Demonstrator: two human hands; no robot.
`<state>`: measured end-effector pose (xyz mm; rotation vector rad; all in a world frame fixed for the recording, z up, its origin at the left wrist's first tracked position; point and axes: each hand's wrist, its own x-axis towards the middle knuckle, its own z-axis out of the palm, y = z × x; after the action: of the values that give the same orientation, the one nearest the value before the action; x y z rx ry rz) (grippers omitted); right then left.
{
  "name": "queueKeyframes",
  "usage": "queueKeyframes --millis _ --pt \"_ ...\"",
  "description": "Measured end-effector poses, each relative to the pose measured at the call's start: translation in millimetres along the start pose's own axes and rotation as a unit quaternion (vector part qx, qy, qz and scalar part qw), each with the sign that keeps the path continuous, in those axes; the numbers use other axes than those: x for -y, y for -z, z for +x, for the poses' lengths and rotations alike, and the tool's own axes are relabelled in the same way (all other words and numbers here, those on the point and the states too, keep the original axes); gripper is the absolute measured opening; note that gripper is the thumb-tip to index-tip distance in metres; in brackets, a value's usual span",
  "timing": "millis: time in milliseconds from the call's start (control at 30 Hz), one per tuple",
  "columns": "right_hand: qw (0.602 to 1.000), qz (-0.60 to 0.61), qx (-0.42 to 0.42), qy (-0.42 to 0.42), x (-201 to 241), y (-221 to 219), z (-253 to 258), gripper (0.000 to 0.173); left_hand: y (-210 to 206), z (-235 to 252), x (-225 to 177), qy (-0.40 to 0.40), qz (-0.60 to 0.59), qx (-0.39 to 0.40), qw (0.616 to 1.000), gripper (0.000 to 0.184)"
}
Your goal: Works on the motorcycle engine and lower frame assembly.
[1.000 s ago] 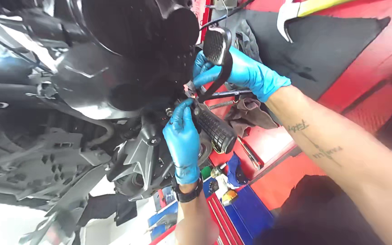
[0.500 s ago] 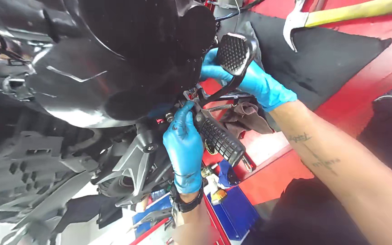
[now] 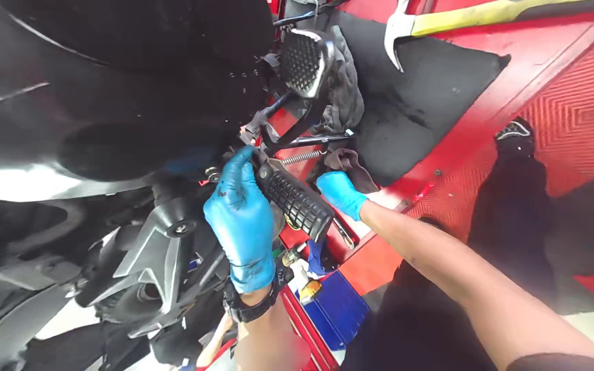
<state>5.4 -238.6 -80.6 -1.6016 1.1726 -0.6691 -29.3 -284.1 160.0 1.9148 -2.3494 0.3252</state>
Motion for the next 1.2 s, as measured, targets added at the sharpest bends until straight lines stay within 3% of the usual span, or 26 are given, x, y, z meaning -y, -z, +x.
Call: queueKeyframes --millis 100,133,233,300,367,433,500,600,767,967,1200 --pt "0.964 0.224 -0.109 0.090 43 -6 -41 0.014 -4 0 2 -0.018 -0.020 -0.012 1.000 0.027" --pt "0.951 0.250 -0.122 0.134 65 -14 -54 0.013 -6 -1 2 -0.021 -0.026 -0.023 0.999 0.027" --pt "0.921 0.272 -0.082 0.267 111 -45 -71 0.006 -11 0 2 -0.029 -0.026 -0.049 0.998 0.026" --pt "0.906 0.293 -0.069 0.298 125 -54 -77 0.004 -11 1 2 -0.031 -0.021 -0.061 0.997 0.025" --pt "0.912 0.301 -0.058 0.274 127 -60 -76 0.006 -12 0 2 -0.028 -0.019 -0.076 0.997 0.024" --pt "0.948 0.251 -0.038 0.193 115 -55 -73 0.011 -15 -2 1 -0.023 -0.011 -0.102 0.994 0.022" --pt "0.978 0.183 -0.034 0.092 86 -29 -71 0.020 -19 -4 -1 -0.013 -0.010 -0.126 0.992 0.021" --pt "0.996 0.036 -0.076 -0.015 27 22 -59 0.019 -22 -9 -3 -0.001 -0.028 -0.145 0.989 0.020" --pt "0.970 -0.237 0.040 0.017 -28 64 -27 0.020 -26 -10 -10 0.040 -0.021 -0.186 0.982 0.018" --pt "0.953 -0.266 0.134 0.060 -27 76 -23 0.021 -28 -13 -18 0.101 -0.073 -0.219 0.968 0.017" --pt "0.940 -0.285 0.172 0.077 -28 81 -23 0.020 -23 -14 -26 0.154 -0.071 -0.220 0.961 0.014"
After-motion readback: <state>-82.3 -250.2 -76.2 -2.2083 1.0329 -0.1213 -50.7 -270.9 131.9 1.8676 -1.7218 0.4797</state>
